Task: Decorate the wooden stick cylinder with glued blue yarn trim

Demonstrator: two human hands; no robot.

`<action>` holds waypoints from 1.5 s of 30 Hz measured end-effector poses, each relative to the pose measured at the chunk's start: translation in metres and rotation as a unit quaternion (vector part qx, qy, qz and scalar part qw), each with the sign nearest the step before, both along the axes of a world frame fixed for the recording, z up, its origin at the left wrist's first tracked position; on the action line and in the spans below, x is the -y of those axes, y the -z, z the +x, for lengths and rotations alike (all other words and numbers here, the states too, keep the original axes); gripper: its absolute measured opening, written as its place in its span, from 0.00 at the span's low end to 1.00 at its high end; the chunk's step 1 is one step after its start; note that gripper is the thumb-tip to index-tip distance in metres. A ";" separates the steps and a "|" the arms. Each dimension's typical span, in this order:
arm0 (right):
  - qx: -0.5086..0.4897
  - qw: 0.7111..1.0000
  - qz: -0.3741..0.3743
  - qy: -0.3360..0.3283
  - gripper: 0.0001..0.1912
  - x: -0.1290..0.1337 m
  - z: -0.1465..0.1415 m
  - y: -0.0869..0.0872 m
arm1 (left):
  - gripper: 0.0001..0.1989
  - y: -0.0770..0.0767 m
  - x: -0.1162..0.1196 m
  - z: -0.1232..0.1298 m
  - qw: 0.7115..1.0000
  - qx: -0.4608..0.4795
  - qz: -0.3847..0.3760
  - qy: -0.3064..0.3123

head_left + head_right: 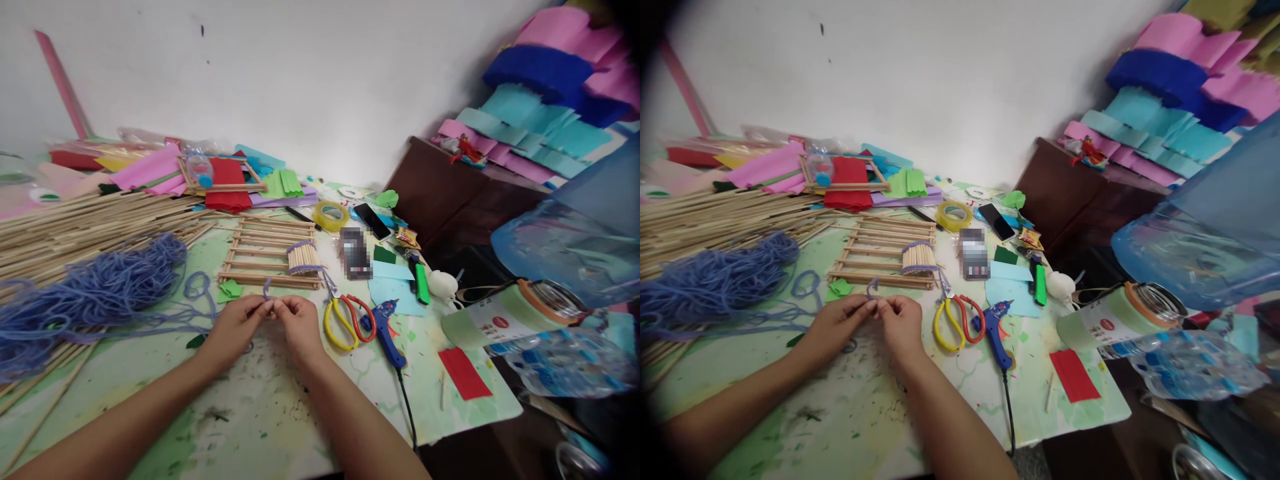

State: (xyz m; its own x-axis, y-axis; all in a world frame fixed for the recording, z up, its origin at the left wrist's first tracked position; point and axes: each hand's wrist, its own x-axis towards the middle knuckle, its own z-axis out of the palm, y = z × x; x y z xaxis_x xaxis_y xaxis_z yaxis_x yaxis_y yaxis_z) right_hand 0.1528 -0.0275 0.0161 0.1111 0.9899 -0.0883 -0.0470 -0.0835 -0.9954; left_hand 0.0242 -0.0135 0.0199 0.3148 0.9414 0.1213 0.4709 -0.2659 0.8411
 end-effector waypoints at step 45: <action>0.392 0.886 0.249 -0.003 0.09 0.018 0.001 -0.006 | 0.15 0.010 -0.007 0.000 0.942 0.255 -0.207 -0.069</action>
State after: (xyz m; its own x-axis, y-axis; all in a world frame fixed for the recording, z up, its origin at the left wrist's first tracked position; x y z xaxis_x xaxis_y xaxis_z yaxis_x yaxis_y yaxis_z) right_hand 0.1539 -0.0458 0.0222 -0.0591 0.8854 0.4611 0.6734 0.3764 -0.6363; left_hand 0.0238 -0.0066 0.0101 0.1854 0.9689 -0.1639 -0.0166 0.1699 0.9853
